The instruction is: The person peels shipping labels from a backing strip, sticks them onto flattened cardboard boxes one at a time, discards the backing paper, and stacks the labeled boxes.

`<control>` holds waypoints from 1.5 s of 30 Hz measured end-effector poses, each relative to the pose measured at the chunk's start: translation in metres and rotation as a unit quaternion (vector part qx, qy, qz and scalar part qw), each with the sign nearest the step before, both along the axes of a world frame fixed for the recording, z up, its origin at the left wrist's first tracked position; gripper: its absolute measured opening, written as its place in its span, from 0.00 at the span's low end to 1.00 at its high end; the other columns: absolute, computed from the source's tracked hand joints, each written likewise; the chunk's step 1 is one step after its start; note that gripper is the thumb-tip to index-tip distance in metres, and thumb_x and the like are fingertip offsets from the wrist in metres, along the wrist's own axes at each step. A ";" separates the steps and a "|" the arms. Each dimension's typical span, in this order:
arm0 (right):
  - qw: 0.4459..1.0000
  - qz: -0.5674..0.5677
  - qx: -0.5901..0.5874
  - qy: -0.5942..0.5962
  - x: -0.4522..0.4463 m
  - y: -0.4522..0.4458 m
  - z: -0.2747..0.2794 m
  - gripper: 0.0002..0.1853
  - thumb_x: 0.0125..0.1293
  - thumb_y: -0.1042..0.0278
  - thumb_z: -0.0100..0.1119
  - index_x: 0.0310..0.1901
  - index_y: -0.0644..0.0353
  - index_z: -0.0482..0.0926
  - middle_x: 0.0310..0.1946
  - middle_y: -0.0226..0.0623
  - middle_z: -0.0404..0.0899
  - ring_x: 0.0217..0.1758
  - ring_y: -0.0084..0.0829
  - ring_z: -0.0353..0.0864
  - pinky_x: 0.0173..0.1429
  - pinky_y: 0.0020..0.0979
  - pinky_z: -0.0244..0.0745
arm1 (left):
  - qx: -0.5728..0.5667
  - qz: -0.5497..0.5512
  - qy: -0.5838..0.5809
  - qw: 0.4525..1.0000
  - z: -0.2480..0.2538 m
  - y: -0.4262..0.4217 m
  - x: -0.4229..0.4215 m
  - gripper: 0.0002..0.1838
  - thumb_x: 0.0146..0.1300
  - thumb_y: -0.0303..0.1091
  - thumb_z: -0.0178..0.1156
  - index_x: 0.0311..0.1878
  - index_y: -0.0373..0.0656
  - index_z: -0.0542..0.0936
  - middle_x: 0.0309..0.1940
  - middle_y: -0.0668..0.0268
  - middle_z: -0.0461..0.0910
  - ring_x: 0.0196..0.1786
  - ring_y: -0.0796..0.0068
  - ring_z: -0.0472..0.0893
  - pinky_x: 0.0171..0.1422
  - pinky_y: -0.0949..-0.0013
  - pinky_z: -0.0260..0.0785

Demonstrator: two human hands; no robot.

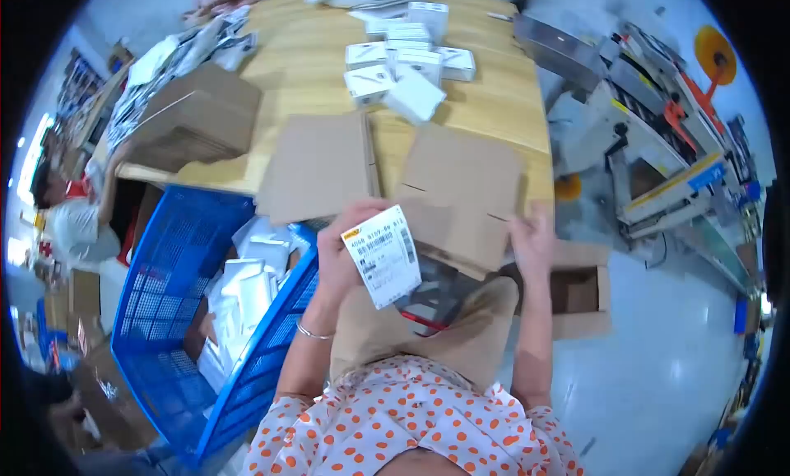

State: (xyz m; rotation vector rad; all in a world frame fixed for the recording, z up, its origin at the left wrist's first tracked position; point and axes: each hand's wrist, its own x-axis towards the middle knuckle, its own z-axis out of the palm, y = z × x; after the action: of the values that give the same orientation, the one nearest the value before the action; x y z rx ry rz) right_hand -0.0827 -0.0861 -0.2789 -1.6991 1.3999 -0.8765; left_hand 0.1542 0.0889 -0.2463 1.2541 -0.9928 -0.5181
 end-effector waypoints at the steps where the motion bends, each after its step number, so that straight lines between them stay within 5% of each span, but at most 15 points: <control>1: 0.997 0.013 -0.045 -0.054 0.001 0.012 0.014 0.22 0.59 0.75 0.58 0.57 0.64 0.72 0.45 0.38 0.78 0.42 0.25 0.76 0.50 0.25 0.70 | 0.002 0.018 -0.003 1.000 0.002 0.014 0.001 0.15 0.51 0.22 0.63 0.44 0.36 0.82 0.50 0.60 0.79 0.47 0.73 0.77 0.50 0.76 0.69; 3: 0.991 0.040 -0.076 -0.103 0.000 0.033 0.048 0.20 0.59 0.76 0.58 0.55 0.64 0.73 0.46 0.37 0.78 0.42 0.24 0.76 0.50 0.24 0.70 | -0.027 0.044 0.002 0.999 0.009 0.030 -0.015 0.14 0.51 0.23 0.63 0.43 0.35 0.82 0.47 0.61 0.80 0.45 0.74 0.78 0.48 0.76 0.69; 7: 0.898 0.354 -0.225 -0.133 0.030 0.071 0.107 0.14 0.59 0.78 0.58 0.47 0.64 0.78 0.45 0.34 0.78 0.41 0.25 0.76 0.51 0.24 0.70 | -0.058 0.023 0.018 0.998 0.025 0.036 -0.032 0.13 0.51 0.22 0.63 0.42 0.35 0.82 0.41 0.63 0.82 0.41 0.77 0.78 0.43 0.77 0.69; 11: 0.891 0.399 -0.197 -0.090 0.049 0.088 0.146 0.11 0.59 0.78 0.59 0.44 0.66 0.79 0.41 0.33 0.77 0.39 0.24 0.75 0.47 0.21 0.70 | -0.041 -0.043 0.030 0.998 0.038 0.025 -0.042 0.12 0.52 0.22 0.61 0.42 0.36 0.82 0.35 0.65 0.83 0.35 0.80 0.78 0.36 0.79 0.69; 15: 0.900 0.412 -0.122 -0.074 0.063 0.086 0.158 0.08 0.58 0.78 0.60 0.39 0.70 0.79 0.36 0.31 0.75 0.35 0.21 0.72 0.40 0.19 0.68 | -0.028 -0.147 0.169 0.974 0.053 0.012 -0.037 0.10 0.55 0.22 0.58 0.41 0.37 0.83 0.26 0.68 0.82 0.26 0.84 0.77 0.28 0.82 0.66; 30: 0.911 0.395 -0.069 -0.100 0.062 0.057 0.130 0.04 0.58 0.80 0.59 0.35 0.70 0.79 0.31 0.29 0.73 0.31 0.19 0.69 0.35 0.17 0.63 | 0.093 -0.129 0.248 0.956 0.047 -0.013 -0.037 0.07 0.58 0.23 0.57 0.35 0.38 0.85 0.23 0.69 0.82 0.24 0.88 0.75 0.24 0.84 0.63; 37: 0.895 0.411 -0.170 -0.026 0.022 0.078 0.105 0.03 0.55 0.80 0.60 0.32 0.66 0.78 0.31 0.31 0.72 0.31 0.23 0.68 0.35 0.21 0.63 | 0.085 -0.158 0.080 0.981 0.008 0.006 -0.062 0.10 0.53 0.21 0.59 0.40 0.35 0.84 0.26 0.70 0.82 0.27 0.86 0.74 0.29 0.83 0.65; 40: 0.927 0.364 -0.089 -0.027 0.005 0.095 0.071 0.04 0.55 0.79 0.61 0.33 0.64 0.79 0.32 0.31 0.72 0.29 0.26 0.69 0.34 0.24 0.65 | 0.120 -0.181 0.170 0.961 -0.009 0.016 -0.085 0.11 0.54 0.20 0.58 0.41 0.36 0.84 0.25 0.72 0.82 0.25 0.84 0.72 0.29 0.81 0.64; 45: 0.930 0.353 -0.075 -0.064 0.004 0.094 0.057 0.06 0.52 0.81 0.62 0.34 0.64 0.79 0.34 0.30 0.74 0.30 0.26 0.70 0.34 0.23 0.65 | 0.133 -0.180 0.115 0.968 -0.015 0.012 -0.084 0.11 0.54 0.21 0.58 0.40 0.36 0.84 0.24 0.71 0.82 0.24 0.85 0.71 0.27 0.80 0.63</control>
State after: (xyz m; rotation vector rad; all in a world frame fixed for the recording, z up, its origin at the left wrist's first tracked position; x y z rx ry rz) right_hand -0.0790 0.0078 -0.2220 -2.0154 0.5549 -0.6633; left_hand 0.0700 0.1008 -0.2615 1.2166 -0.9781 -1.0856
